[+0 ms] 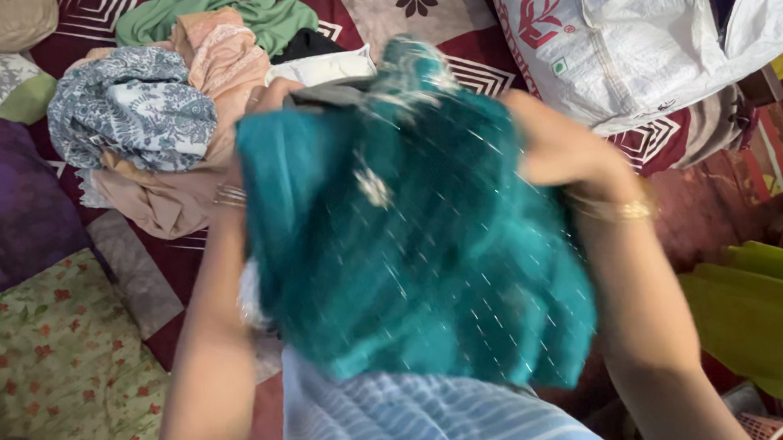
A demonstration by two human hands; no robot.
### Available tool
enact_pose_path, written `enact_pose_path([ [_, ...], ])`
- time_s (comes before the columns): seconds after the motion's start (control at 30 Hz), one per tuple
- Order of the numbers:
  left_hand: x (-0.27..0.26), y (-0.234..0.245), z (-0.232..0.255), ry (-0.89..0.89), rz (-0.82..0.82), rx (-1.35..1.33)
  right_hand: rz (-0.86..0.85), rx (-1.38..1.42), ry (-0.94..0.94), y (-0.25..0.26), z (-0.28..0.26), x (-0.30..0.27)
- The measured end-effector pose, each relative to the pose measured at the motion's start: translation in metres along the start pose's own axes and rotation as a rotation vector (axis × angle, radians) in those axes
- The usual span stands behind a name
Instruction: The person packs a backpack by placing a red and white patterned dress and a teal patterned dress inside.
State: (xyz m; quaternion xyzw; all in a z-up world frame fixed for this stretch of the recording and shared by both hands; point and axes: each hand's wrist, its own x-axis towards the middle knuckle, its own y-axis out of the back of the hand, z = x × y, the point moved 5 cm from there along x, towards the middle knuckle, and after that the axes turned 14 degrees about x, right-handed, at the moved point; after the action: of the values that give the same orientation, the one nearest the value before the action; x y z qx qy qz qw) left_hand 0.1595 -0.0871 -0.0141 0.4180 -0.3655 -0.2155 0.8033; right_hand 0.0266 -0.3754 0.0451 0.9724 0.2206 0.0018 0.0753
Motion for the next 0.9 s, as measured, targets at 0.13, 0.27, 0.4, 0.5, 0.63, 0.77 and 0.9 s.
enact_pose_path([
  [0.13, -0.002, 0.004, 0.008, -0.013, -0.01, 0.011, 0.061, -0.058, -0.214, -0.026, 0.042, 0.05],
  [0.27, -0.001, 0.009, 0.01, 0.11, -0.031, 0.092, 0.009, -0.046, -0.097, -0.04, 0.037, 0.062],
  [0.4, 0.001, 0.005, -0.005, 0.024, -0.029, 0.105, 0.07, 0.114, -0.099, -0.03, 0.024, 0.046],
  [0.5, 0.007, 0.003, -0.015, -0.057, -0.016, 0.105, 0.031, 0.203, 0.071, -0.018, 0.029, 0.05],
  [0.63, 0.005, 0.011, -0.01, 0.056, -0.058, 0.05, 0.087, 0.245, 0.069, -0.026, 0.072, 0.075],
  [0.77, 0.007, 0.025, 0.015, 0.136, -0.06, 0.092, 0.112, 0.038, -0.047, -0.038, 0.109, 0.088],
  [0.9, 0.008, 0.029, 0.022, 0.17, -0.049, 0.047, 0.183, -0.251, -0.205, -0.042, 0.119, 0.091],
])
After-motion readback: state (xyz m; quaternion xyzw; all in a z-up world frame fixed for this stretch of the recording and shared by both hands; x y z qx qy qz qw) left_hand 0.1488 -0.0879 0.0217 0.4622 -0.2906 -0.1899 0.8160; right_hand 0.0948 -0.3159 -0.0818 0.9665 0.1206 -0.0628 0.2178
